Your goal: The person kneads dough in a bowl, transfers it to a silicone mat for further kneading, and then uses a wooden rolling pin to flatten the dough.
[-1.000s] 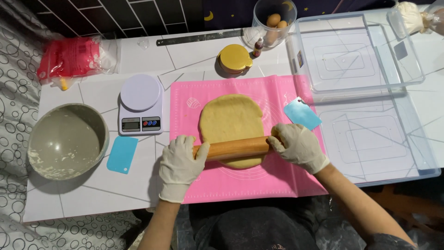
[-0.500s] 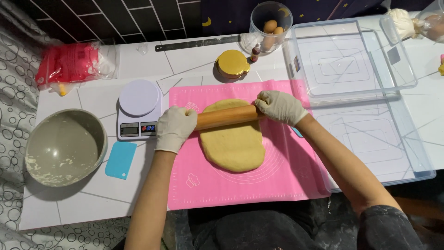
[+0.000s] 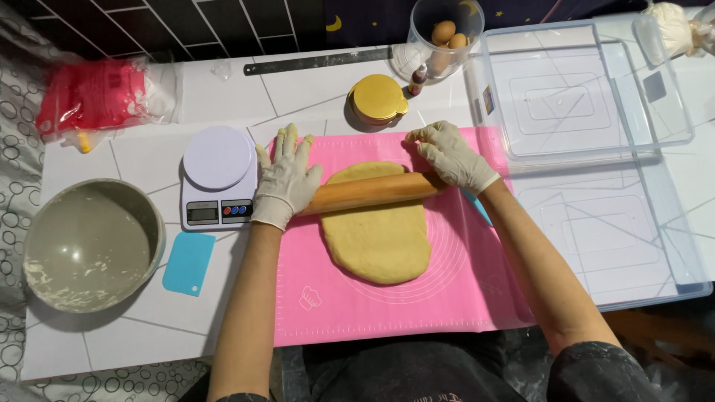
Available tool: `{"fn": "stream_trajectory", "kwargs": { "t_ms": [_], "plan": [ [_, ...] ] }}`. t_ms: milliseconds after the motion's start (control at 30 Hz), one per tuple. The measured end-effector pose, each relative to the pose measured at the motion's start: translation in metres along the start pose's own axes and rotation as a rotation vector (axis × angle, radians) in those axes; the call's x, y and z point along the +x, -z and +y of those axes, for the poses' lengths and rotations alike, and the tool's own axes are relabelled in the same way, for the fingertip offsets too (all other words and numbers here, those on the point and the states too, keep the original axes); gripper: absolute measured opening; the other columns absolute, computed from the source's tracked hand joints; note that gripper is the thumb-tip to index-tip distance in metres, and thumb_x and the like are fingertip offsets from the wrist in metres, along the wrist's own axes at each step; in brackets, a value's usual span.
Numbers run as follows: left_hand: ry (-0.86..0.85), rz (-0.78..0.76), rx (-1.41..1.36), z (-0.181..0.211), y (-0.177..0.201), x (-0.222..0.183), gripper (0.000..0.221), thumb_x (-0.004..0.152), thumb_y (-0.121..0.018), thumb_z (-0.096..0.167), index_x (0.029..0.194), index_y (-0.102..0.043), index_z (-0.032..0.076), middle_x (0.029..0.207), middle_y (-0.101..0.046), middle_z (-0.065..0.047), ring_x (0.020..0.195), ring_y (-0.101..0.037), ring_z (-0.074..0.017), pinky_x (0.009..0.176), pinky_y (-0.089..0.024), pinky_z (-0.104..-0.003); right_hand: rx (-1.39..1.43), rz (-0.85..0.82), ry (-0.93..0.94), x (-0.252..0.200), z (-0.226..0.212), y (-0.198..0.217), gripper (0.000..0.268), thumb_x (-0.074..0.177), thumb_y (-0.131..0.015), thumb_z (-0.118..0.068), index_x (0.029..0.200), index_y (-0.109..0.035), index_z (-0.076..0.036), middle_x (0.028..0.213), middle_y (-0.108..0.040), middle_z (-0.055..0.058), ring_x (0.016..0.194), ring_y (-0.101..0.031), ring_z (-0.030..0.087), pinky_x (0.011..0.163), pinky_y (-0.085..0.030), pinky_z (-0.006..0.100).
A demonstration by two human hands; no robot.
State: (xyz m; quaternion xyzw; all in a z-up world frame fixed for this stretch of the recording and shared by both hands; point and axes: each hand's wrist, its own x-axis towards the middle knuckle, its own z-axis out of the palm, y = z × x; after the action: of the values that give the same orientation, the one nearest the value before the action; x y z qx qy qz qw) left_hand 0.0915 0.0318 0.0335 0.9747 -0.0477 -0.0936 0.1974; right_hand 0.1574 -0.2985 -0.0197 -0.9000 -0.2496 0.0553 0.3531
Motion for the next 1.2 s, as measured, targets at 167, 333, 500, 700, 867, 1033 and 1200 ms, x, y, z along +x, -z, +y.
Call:
{"fn": "stream_trajectory", "kwargs": {
  "t_ms": [167, 333, 500, 700, 867, 1033, 1200],
  "plan": [
    [0.059, -0.108, 0.235, -0.008, -0.022, -0.01, 0.078, 0.097, -0.029, 0.05, 0.166, -0.013, 0.019, 0.173, -0.01, -0.017, 0.16, -0.007, -0.0346, 0.122, 0.001, -0.07, -0.221, 0.053, 0.017, -0.023, 0.012, -0.004, 0.043, 0.104, -0.041, -0.049, 0.139, -0.058, -0.028, 0.149, -0.043, 0.015, 0.143, -0.038, 0.049, 0.116, -0.034, 0.056],
    [0.058, 0.004, 0.295, 0.017, -0.017, -0.052, 0.08, 0.097, -0.034, 0.05, 0.165, -0.018, 0.01, 0.169, -0.024, -0.02, 0.157, -0.018, -0.0364, 0.122, -0.005, -0.069, -0.473, 0.119, -0.006, -0.05, -0.009, -0.015, 0.051, 0.106, -0.036, -0.054, 0.15, -0.05, -0.032, 0.161, -0.037, 0.014, 0.149, -0.031, 0.043, 0.119, -0.029, 0.054],
    [0.106, 0.088, 0.292, 0.025, -0.035, -0.085, 0.089, 0.093, -0.04, 0.056, 0.163, -0.023, 0.003, 0.163, -0.035, -0.025, 0.155, -0.026, -0.0378, 0.125, -0.005, -0.06, -0.574, 0.051, -0.024, -0.084, -0.033, -0.019, 0.063, 0.097, -0.039, -0.043, 0.159, -0.042, -0.031, 0.165, -0.035, 0.016, 0.148, -0.034, 0.046, 0.117, -0.035, 0.055],
    [0.0, 0.558, 0.289, 0.027, -0.066, -0.124, 0.072, 0.091, -0.046, 0.047, 0.144, -0.056, -0.001, 0.134, -0.066, -0.027, 0.123, -0.066, -0.037, 0.118, -0.034, -0.045, -0.573, 0.24, 0.098, -0.122, -0.029, -0.036, 0.069, 0.091, -0.043, -0.037, 0.159, -0.047, -0.023, 0.156, -0.052, 0.014, 0.141, -0.05, 0.037, 0.115, -0.039, 0.047],
    [-0.099, 0.749, 0.265, 0.031, -0.085, -0.16, 0.068, 0.091, -0.048, 0.044, 0.141, -0.059, 0.0, 0.137, -0.063, -0.023, 0.122, -0.065, -0.0331, 0.12, -0.033, -0.047, -0.599, 0.312, 0.164, -0.159, -0.051, -0.038, 0.07, 0.092, -0.042, -0.038, 0.159, -0.045, -0.018, 0.162, -0.047, 0.009, 0.147, -0.045, 0.034, 0.116, -0.034, 0.045],
    [-0.112, 0.706, 0.215, 0.041, -0.083, -0.196, 0.06, 0.094, -0.049, 0.037, 0.139, -0.059, -0.001, 0.141, -0.06, -0.021, 0.128, -0.061, -0.0348, 0.121, -0.034, -0.051, -0.466, 0.369, 0.201, -0.185, -0.09, -0.037, 0.062, 0.1, -0.036, -0.037, 0.157, -0.045, -0.014, 0.162, -0.045, 0.013, 0.151, -0.04, 0.038, 0.118, -0.034, 0.047],
    [-0.114, 0.682, 0.225, 0.049, -0.075, -0.216, 0.049, 0.099, -0.046, 0.029, 0.133, -0.062, -0.002, 0.136, -0.065, -0.02, 0.127, -0.062, -0.0324, 0.12, -0.038, -0.047, -0.375, 0.352, 0.204, -0.205, -0.107, -0.032, 0.055, 0.105, -0.035, -0.032, 0.155, -0.044, -0.008, 0.16, -0.046, 0.017, 0.153, -0.039, 0.04, 0.124, -0.031, 0.05]
  ]
}}
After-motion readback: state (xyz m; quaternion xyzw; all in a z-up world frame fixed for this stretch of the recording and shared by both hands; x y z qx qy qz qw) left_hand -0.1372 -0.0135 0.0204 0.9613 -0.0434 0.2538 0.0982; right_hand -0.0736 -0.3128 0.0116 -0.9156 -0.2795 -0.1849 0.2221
